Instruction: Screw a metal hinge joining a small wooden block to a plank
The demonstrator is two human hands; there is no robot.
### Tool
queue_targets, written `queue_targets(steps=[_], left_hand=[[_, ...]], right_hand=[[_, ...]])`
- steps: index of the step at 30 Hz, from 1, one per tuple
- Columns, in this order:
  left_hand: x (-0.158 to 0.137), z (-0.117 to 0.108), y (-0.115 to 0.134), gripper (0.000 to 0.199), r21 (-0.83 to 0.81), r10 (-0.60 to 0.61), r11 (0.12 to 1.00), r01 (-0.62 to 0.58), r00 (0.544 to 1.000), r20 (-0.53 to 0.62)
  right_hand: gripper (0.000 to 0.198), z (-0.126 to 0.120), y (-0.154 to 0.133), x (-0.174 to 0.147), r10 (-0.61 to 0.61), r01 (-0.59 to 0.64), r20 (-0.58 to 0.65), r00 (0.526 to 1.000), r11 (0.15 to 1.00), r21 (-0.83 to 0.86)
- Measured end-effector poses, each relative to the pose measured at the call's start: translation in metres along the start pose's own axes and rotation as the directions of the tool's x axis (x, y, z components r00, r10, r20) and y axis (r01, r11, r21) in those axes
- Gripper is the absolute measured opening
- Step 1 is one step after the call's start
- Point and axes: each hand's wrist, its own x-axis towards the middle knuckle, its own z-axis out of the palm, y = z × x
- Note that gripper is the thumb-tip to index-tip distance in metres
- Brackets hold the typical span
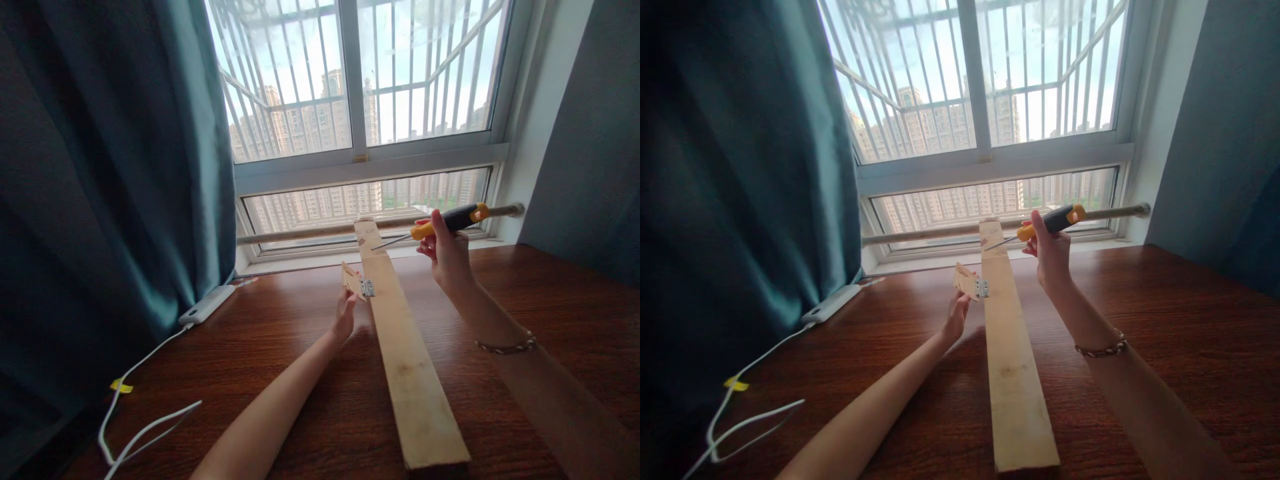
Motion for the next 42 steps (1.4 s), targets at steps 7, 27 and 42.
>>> queue_targets(steps=[7,27,42], left_hand=[[0.000,0.014,0.002,0.043,-0.262,-0.066,0.964,0.053,0.997,-0.041],[-0.001,-0.010,-0.013,0.025,-0.110,-0.397,0.916,0.387,0.913,-0.094],[-0.001,-0.009,-0.009,0.025,-0.123,-0.392,0.916,0.381,0.916,-0.088]], right_hand=[[0.033,-0.003,0.019,-0.009,0.061,-0.060,0.002,0.998,0.990,-0.125],[0.022,-0.023,0.055,0.007,0.218,-0.203,0.081,0.973,0.966,-0.159],[0.024,-0.021,0.056,0.002,0.171,-0.138,0.123,0.978,0.961,-0.240]])
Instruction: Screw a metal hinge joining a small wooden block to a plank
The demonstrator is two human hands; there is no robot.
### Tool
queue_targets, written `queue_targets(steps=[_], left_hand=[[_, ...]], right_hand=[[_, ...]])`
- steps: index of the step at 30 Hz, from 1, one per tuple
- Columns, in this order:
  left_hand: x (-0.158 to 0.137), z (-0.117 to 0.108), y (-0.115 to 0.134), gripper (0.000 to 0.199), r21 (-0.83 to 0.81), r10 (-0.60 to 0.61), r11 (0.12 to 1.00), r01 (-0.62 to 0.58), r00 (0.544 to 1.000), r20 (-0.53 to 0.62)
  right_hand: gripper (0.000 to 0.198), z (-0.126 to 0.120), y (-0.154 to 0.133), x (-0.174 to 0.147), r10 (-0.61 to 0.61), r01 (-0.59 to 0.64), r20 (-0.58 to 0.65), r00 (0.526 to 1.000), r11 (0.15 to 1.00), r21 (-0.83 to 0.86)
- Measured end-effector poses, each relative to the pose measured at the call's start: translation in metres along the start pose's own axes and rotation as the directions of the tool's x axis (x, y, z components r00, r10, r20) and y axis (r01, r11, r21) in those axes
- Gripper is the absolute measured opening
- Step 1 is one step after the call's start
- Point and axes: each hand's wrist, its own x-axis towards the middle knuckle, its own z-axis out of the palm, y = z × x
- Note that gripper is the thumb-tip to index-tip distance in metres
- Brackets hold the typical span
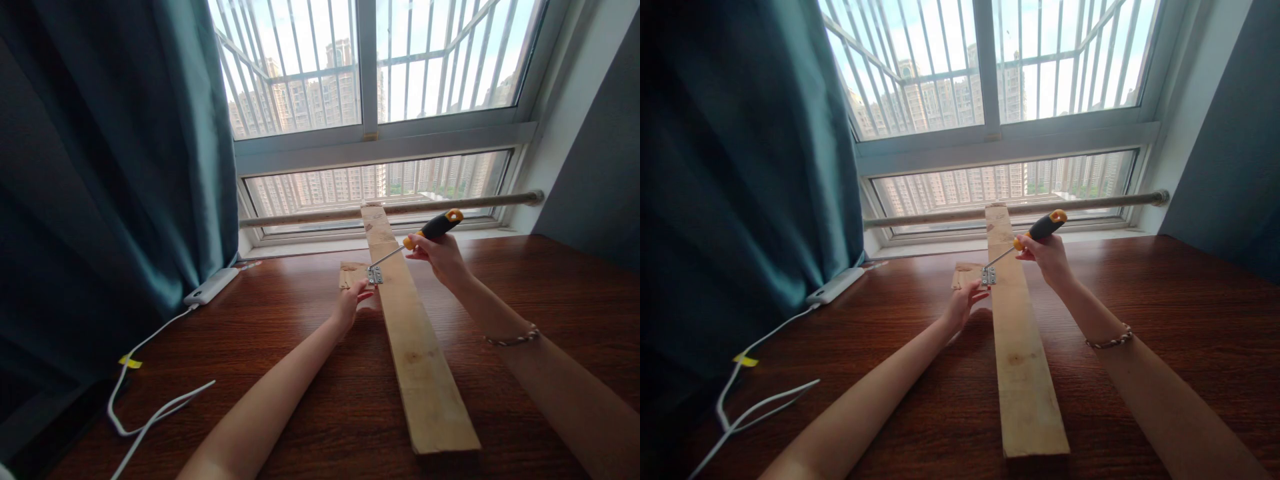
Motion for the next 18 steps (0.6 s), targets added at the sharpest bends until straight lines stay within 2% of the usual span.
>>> queue_targets(steps=[9,12,14,16,18], left_hand=[[-0.002,0.001,0.001,0.026,0.012,0.007,1.000,-0.007,1.000,0.007],[-0.001,0.000,0.001,0.026,0.001,0.000,1.000,0.000,1.000,0.015],[-0.001,0.000,0.001,0.026,-0.004,-0.005,1.000,0.005,1.000,0.020],[-0.001,0.000,0.001,0.025,-0.004,-0.005,1.000,0.005,1.000,0.026],[-0.002,0.000,0.002,0.025,0.004,-0.004,1.000,0.004,1.000,0.031]], right_hand=[[0.025,0.005,-0.006,-0.009,-0.079,0.088,0.092,0.993,0.992,-0.093],[0.026,0.005,-0.006,-0.011,-0.145,0.168,0.125,0.982,0.965,-0.203],[0.026,0.003,-0.005,-0.011,-0.237,0.266,0.122,0.964,0.896,-0.357],[0.024,0.002,-0.004,-0.013,-0.345,0.348,0.103,0.933,0.792,-0.501],[0.024,0.001,-0.004,-0.015,-0.420,0.389,0.088,0.903,0.714,-0.582]])
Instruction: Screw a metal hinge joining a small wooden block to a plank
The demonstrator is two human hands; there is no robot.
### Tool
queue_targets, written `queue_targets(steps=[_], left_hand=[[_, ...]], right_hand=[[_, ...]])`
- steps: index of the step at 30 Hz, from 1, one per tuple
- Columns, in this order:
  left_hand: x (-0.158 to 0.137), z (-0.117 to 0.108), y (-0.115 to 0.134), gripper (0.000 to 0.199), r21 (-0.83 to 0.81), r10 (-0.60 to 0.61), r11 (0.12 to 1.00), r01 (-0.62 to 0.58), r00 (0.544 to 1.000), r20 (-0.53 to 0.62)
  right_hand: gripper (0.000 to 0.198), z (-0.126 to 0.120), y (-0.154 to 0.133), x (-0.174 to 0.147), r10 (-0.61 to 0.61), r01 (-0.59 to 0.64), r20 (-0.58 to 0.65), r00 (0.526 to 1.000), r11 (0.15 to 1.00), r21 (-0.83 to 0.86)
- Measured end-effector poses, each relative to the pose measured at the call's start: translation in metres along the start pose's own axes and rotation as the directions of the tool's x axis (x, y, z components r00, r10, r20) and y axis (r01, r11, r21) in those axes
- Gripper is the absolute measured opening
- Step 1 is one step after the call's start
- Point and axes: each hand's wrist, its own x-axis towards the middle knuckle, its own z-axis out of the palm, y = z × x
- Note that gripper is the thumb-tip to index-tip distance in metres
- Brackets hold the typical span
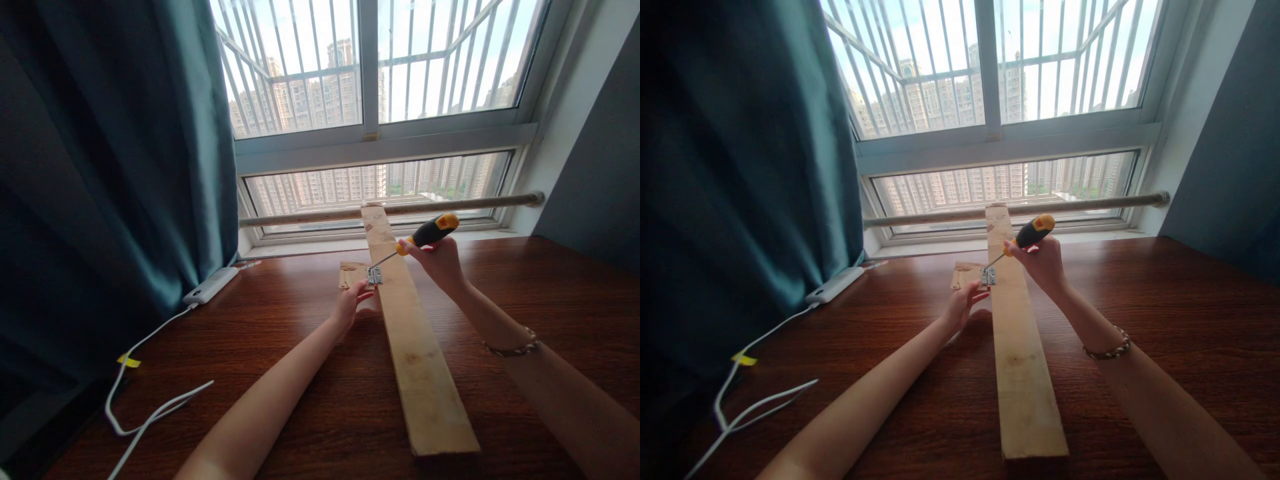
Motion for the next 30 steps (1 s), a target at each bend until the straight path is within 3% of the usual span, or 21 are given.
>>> queue_targets(steps=[4,8,12,15,17,19,22,24,27,30], left_hand=[[-0.001,0.001,0.001,0.026,0.009,0.000,1.000,0.000,1.000,0.004],[-0.001,0.001,0.002,0.026,0.002,0.001,1.000,-0.001,1.000,0.006],[-0.002,0.002,0.002,0.026,0.001,0.013,1.000,-0.013,1.000,0.007],[-0.002,0.002,0.003,0.025,0.002,0.006,1.000,-0.006,1.000,0.004],[-0.002,0.002,0.003,0.024,-0.002,0.007,1.000,-0.007,1.000,0.000],[-0.002,0.002,0.004,0.023,-0.005,0.009,1.000,-0.009,1.000,0.000],[-0.002,0.002,0.004,0.021,-0.003,0.009,1.000,-0.009,1.000,-0.004],[-0.002,0.002,0.004,0.020,-0.002,0.020,1.000,-0.020,1.000,-0.011],[-0.002,0.001,0.003,0.018,-0.009,0.032,0.999,-0.032,0.999,-0.025],[-0.001,0.001,0.003,0.020,-0.013,0.028,1.000,-0.028,0.999,-0.038]], right_hand=[[0.024,0.001,-0.005,-0.004,-0.017,0.017,0.011,1.000,1.000,-0.004],[0.024,0.004,-0.012,-0.006,0.067,-0.095,0.122,0.990,0.967,0.235],[0.034,0.003,-0.021,-0.003,0.166,-0.287,0.265,0.950,0.797,0.532],[0.037,-0.002,-0.028,0.002,0.200,-0.421,0.397,0.896,0.669,0.612],[0.039,-0.005,-0.030,0.004,0.202,-0.464,0.448,0.871,0.638,0.615],[0.036,-0.006,-0.029,0.003,0.217,-0.435,0.412,0.885,0.699,0.567],[0.025,-0.002,-0.021,-0.001,0.212,-0.265,0.180,0.961,0.892,0.366],[0.024,0.003,-0.015,-0.004,0.174,-0.175,0.026,0.984,0.958,0.225],[0.026,0.008,-0.010,-0.007,0.207,-0.194,-0.022,0.978,0.946,0.259],[0.024,0.008,-0.012,-0.004,0.281,-0.288,0.088,0.956,0.830,0.477]])
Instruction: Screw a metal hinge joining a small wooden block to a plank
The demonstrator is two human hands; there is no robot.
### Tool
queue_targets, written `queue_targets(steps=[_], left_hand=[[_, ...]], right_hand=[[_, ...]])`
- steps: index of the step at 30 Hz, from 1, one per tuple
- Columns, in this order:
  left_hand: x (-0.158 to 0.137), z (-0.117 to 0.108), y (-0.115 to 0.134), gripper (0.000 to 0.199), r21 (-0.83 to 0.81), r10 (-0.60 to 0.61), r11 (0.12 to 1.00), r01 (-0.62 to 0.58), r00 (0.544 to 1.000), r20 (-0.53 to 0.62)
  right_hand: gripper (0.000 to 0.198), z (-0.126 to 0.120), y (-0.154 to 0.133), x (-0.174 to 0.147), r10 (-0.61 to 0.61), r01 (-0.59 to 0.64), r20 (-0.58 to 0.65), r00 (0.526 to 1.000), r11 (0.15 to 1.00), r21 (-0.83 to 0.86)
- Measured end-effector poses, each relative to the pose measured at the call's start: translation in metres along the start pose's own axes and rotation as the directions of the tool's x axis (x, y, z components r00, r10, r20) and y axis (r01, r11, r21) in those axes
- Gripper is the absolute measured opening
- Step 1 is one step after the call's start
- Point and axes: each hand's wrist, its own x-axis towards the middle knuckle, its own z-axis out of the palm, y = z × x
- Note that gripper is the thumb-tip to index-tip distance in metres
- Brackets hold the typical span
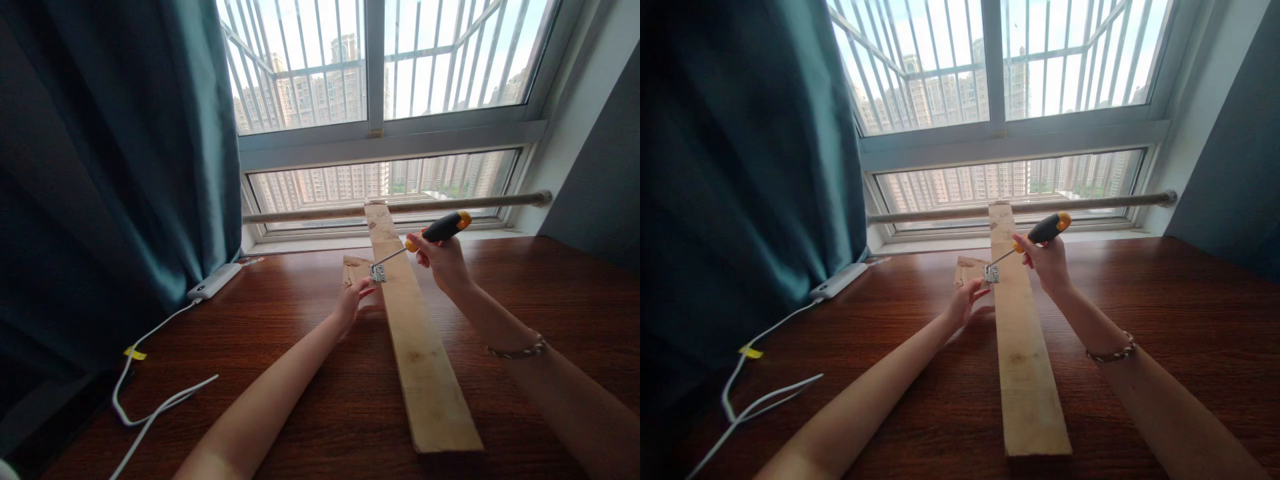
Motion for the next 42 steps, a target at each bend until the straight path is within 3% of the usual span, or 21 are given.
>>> queue_targets(steps=[3,7,10,14,18,20,24,26,30,33,37,42], left_hand=[[-0.001,0.001,0.000,0.022,-0.002,0.001,1.000,-0.001,1.000,0.005],[-0.002,0.002,0.002,0.022,-0.004,0.003,1.000,-0.003,1.000,0.007],[-0.002,0.002,0.002,0.022,-0.002,0.001,1.000,-0.001,1.000,0.007],[-0.002,0.003,0.002,0.022,0.007,0.007,1.000,-0.007,0.999,-0.033],[-0.004,0.003,0.002,0.023,0.055,-0.041,0.997,0.047,0.993,-0.110],[-0.004,0.004,0.002,0.022,0.079,-0.072,0.993,0.085,0.986,-0.150],[-0.005,0.004,0.002,0.018,0.098,-0.064,0.992,0.081,0.984,-0.165],[-0.005,0.004,0.003,0.018,0.099,-0.063,0.992,0.079,0.985,-0.160],[-0.005,0.005,0.003,0.017,0.101,-0.033,0.994,0.048,0.989,-0.144],[-0.005,0.005,0.003,0.017,0.102,-0.031,0.994,0.046,0.989,-0.147],[-0.003,0.005,0.002,0.018,0.086,-0.033,0.995,0.047,0.988,-0.152],[-0.003,0.006,0.002,0.019,0.062,-0.014,0.998,0.023,0.989,-0.149]], right_hand=[[0.034,-0.002,-0.009,0.003,0.084,-0.104,0.133,0.988,0.983,0.152],[0.040,-0.007,-0.016,0.006,0.125,-0.180,0.246,0.961,0.961,0.212],[0.029,-0.008,-0.013,0.006,0.115,-0.135,0.157,0.981,0.983,0.124],[0.028,-0.005,-0.005,0.006,-0.005,0.003,-0.029,1.000,0.998,-0.055],[0.030,-0.004,0.001,0.008,-0.008,0.000,-0.100,0.995,0.997,-0.078],[0.029,-0.005,0.001,0.009,0.003,-0.006,-0.075,0.997,0.999,-0.038],[0.025,-0.006,-0.006,0.008,0.058,-0.072,0.120,0.991,0.991,0.114],[0.024,-0.006,-0.009,0.006,0.080,-0.102,0.151,0.985,0.984,0.146],[0.028,-0.004,-0.011,0.003,0.092,-0.097,0.060,0.994,0.991,0.095],[0.031,-0.003,-0.010,0.004,0.025,-0.025,-0.041,0.999,1.000,-0.011],[0.032,-0.003,-0.012,0.004,-0.084,0.085,0.018,0.996,0.996,-0.014],[0.042,-0.001,-0.015,0.001,-0.003,0.001,-0.034,0.999,0.998,-0.069]])
